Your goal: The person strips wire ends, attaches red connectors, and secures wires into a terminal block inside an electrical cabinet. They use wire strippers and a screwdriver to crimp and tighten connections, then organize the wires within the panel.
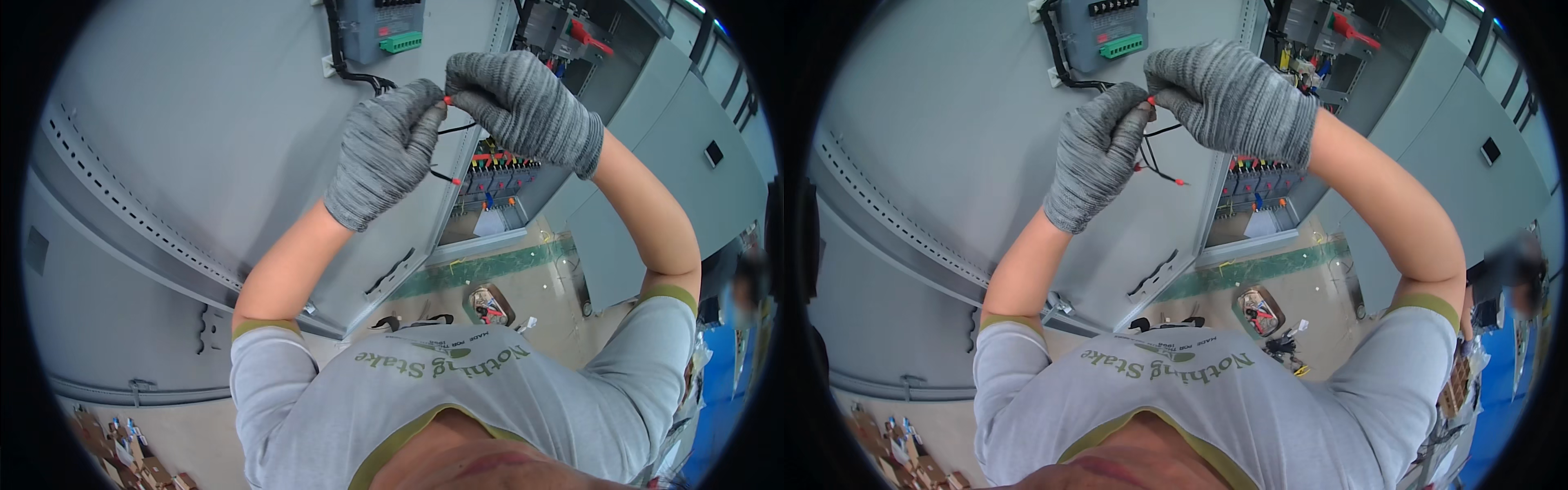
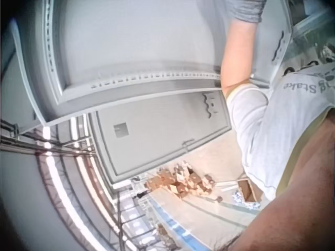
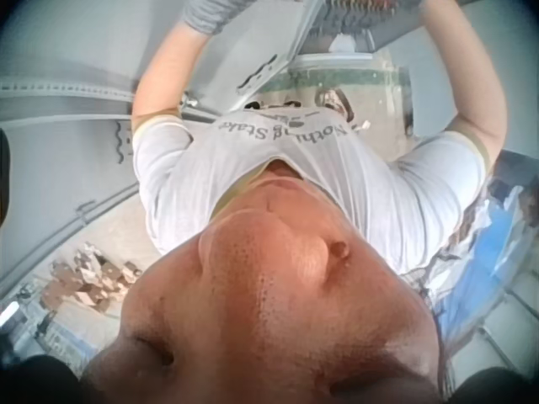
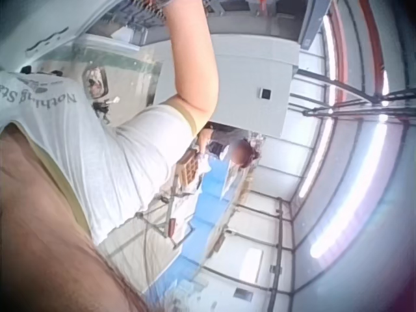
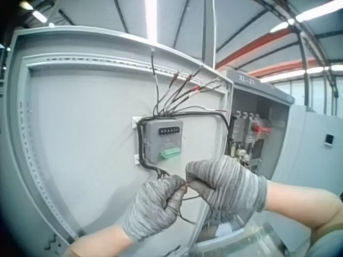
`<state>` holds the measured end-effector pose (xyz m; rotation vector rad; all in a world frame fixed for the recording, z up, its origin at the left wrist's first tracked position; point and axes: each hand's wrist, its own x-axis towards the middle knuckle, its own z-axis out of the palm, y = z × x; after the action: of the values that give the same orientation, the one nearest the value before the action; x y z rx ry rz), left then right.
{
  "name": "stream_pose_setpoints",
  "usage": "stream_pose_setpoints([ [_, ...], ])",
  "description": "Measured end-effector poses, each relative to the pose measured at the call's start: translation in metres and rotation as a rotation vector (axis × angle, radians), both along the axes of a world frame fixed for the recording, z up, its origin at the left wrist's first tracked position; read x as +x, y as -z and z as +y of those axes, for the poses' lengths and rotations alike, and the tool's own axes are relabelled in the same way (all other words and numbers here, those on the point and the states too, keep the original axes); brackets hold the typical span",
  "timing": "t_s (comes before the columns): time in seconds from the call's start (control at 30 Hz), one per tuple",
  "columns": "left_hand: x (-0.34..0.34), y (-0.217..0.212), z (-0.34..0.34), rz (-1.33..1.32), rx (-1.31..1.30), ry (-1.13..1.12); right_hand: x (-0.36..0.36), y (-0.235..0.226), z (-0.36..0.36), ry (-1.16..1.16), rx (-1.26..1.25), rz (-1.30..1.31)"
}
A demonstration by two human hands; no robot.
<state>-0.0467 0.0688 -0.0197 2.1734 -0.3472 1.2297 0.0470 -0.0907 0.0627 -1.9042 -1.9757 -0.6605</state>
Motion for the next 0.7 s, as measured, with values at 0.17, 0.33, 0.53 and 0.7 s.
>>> stream_pose_setpoints([
  [0.17,-0.011,-0.008,0.005,0.066,-0.459,0.379,-0.002,-0.005,-0.004,-0.051,0.162,0.296],
  [0.33,-0.010,-0.004,0.009,0.138,-0.513,0.455,-0.001,0.007,0.003,-0.127,0.231,0.370],
  [0.53,-0.007,0.007,0.011,0.069,-0.455,0.332,-0.007,0.015,0.016,-0.229,0.281,0.458],
  [0.7,-0.018,0.023,0.006,-0.076,-0.635,0.496,-0.026,0.016,0.001,-0.184,0.339,0.166],
])
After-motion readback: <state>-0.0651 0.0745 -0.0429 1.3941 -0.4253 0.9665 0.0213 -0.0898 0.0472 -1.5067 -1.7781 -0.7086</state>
